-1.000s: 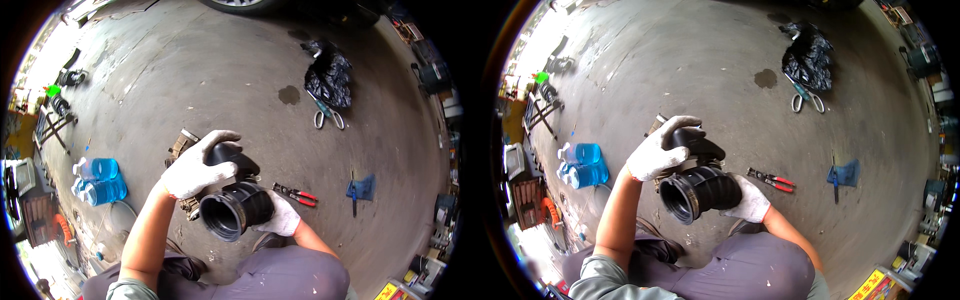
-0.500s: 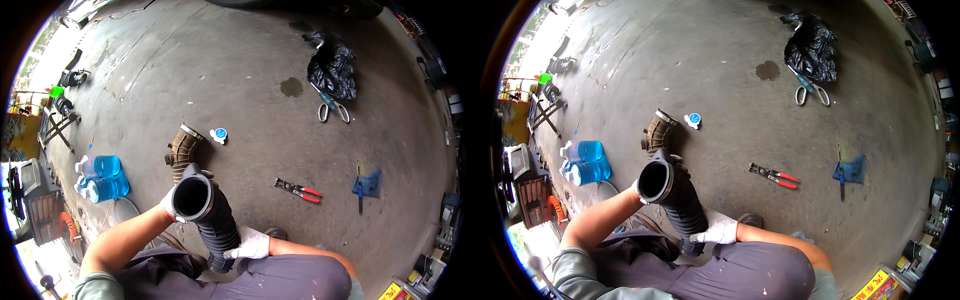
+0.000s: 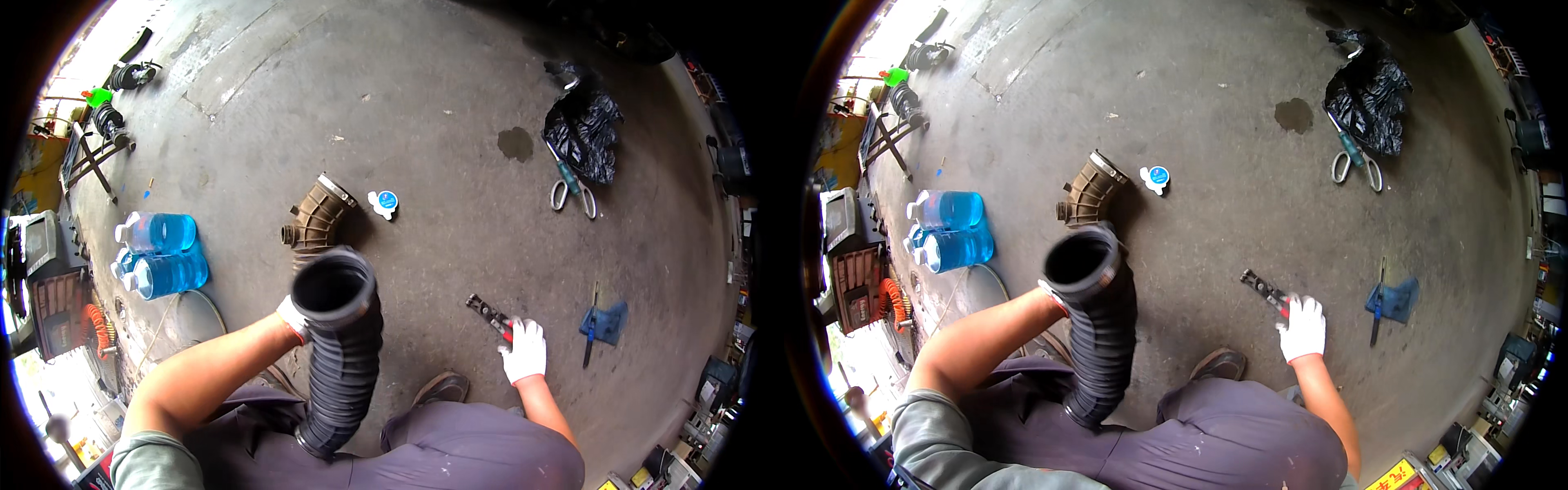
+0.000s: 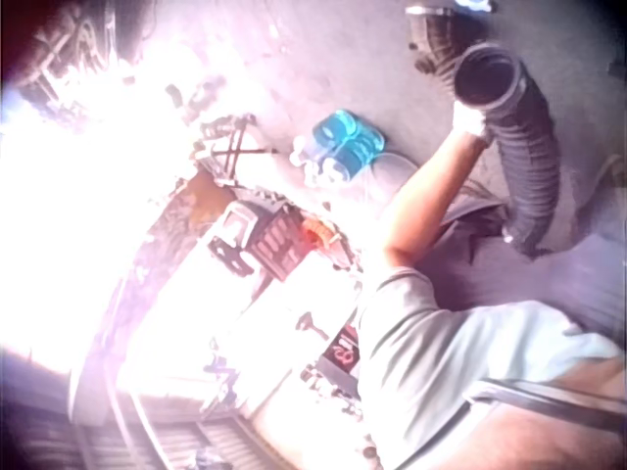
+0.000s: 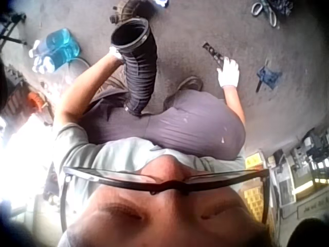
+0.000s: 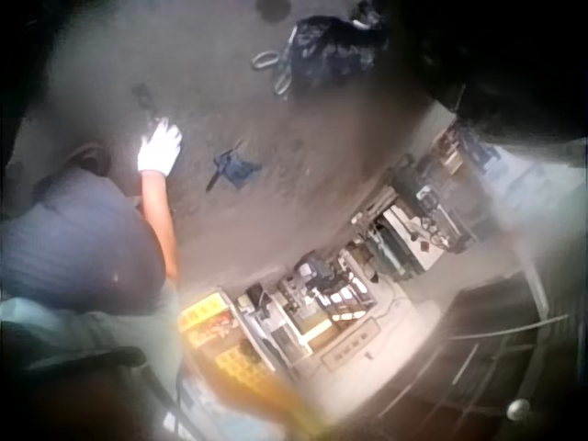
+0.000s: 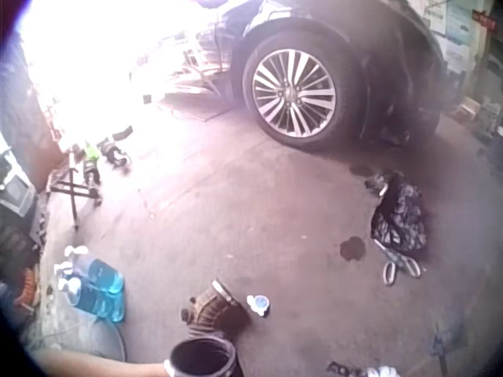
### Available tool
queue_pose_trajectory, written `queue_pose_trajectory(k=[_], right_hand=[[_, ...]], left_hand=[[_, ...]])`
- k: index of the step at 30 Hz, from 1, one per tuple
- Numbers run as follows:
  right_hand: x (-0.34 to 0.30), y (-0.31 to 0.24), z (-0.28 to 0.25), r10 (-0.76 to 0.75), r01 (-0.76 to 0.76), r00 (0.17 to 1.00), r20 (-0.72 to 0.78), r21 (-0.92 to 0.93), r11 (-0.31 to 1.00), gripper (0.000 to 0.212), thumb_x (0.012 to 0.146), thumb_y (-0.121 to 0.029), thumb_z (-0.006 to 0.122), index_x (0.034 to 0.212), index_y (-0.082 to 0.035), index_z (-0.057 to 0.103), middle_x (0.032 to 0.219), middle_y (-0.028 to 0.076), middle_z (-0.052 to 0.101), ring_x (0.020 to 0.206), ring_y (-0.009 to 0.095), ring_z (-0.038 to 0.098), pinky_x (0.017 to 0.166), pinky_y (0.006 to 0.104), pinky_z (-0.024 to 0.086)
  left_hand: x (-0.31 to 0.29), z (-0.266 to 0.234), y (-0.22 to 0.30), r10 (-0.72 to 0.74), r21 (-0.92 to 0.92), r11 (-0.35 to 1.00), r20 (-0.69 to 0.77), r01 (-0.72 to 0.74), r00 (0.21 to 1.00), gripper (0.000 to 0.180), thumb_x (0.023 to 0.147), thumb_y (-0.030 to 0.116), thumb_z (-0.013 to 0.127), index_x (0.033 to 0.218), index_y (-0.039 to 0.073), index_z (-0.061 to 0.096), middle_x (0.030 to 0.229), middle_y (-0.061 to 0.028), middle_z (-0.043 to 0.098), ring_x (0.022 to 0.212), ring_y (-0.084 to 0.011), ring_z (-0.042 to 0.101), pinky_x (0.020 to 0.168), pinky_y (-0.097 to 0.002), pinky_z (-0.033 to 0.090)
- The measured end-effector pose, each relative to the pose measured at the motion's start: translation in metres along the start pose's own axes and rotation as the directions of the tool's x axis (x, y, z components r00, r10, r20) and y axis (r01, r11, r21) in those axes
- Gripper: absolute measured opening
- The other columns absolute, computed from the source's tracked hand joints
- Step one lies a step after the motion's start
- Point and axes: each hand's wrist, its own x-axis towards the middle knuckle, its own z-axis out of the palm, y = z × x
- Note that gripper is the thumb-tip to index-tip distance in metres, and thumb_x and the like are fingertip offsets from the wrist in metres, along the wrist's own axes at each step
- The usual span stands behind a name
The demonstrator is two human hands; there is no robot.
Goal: The person sits on the floor and uses pliers to remove a metal clamp from a beige air intake hose. They then attach a black rubber hose to a black plastic component and secure it with a new metal clamp using the pliers.
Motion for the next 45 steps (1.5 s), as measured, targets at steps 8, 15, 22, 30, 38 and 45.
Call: queue_pose_trajectory(k=[8, 15, 22, 30, 38, 45], right_hand=[[0.011, -0.026, 0.018, 0.179, -0.177, 0.984, 0.023, 0.33, 0.927, 0.07, 0.083, -0.021, 0.08, 0.145, -0.001, 0.053, 0.123, 0.026, 0.071, 0.116, 0.049, 0.071, 0.102, 0.053, 0.058], [0.018, -0.05, 0.013, 0.057, -0.472, 0.878, 0.475, 0.842, 0.261, 0.024, 0.106, -0.018, 0.077, 0.121, -0.002, 0.066, 0.1, 0.012, 0.077, 0.083, 0.024, 0.079, 0.071, 0.0387, 0.062], [0.021, -0.077, -0.065, -0.548, -0.533, 0.717, 0.43, 0.846, -0.033, 0.032, 0.099, -0.02, 0.083, 0.118, 0.004, 0.074, 0.133, 0.025, 0.078, 0.122, 0.033, 0.076, 0.11, 0.0471, 0.06], [0.047, -0.155, -0.343, -0.839, 0.135, 0.538, 0.084, 0.974, 0.184, 0.055, 0.086, -0.013, 0.08, 0.139, 0.001, 0.075, 0.148, 0.019, 0.071, 0.124, 0.028, 0.071, 0.114, 0.0458, 0.056], [-0.076, -0.211, -0.475, -0.963, 0.586, 0.194, 0.186, 0.766, 0.266, 0.072, 0.089, -0.029, 0.073, 0.158, -0.007, 0.065, 0.156, 0.021, 0.064, 0.144, 0.04, 0.063, 0.124, 0.0465, 0.048], [-0.149, -0.211, -0.455, -0.9, 0.592, -0.045, 0.435, 0.737, 0.327, 0.086, 0.086, -0.029, 0.074, 0.167, -0.008, 0.054, 0.166, 0.024, 0.052, 0.149, 0.04, 0.058, 0.126, 0.0465, 0.045]], left_hand=[[0.043, -0.047, 0.038, -0.394, -0.942, 0.261, 0.098, 0.213, 0.914, 0.066, 0.113, 0.064, 0.054, 0.139, 0.004, 0.065, 0.119, -0.021, 0.077, 0.106, -0.04, 0.077, 0.096, -0.0558, 0.065], [0.044, -0.064, 0.058, -0.46, -0.922, 0.332, 0.027, 0.2, 0.887, 0.073, 0.112, 0.069, 0.055, 0.139, 0.002, 0.065, 0.115, -0.0235, 0.077, 0.102, -0.0421, 0.078, 0.088, -0.0545, 0.067], [0.047, -0.073, 0.094, -0.44, -0.677, 0.697, -0.143, 0.236, 0.887, 0.092, 0.106, 0.084, 0.052, 0.139, -0.002, 0.065, 0.115, -0.0201, 0.076, 0.099, -0.0354, 0.076, 0.087, -0.0473, 0.064], [0.04, -0.114, 0.251, 0.031, -0.651, 0.74, -0.221, -0.171, 0.975, 0.11, 0.084, 0.088, 0.079, 0.143, -0.002, 0.06, 0.117, -0.0222, 0.072, 0.114, -0.0436, 0.073, 0.098, -0.0576, 0.062], [-0.072, -0.093, 0.436, 0.541, -0.237, 0.801, -0.107, -0.55, 0.834, 0.12, 0.068, 0.075, 0.097, 0.14, -0.014, 0.062, 0.125, -0.0273, 0.074, 0.115, -0.0349, 0.076, 0.098, -0.045, 0.063], [-0.187, 0.045, 0.432, 0.594, 0.193, 0.804, -0.317, -0.562, 0.74, 0.12, 0.043, 0.067, 0.11, 0.129, -0.01, 0.075, 0.12, -0.0215, 0.077, 0.108, -0.0332, 0.077, 0.096, -0.043, 0.062]])
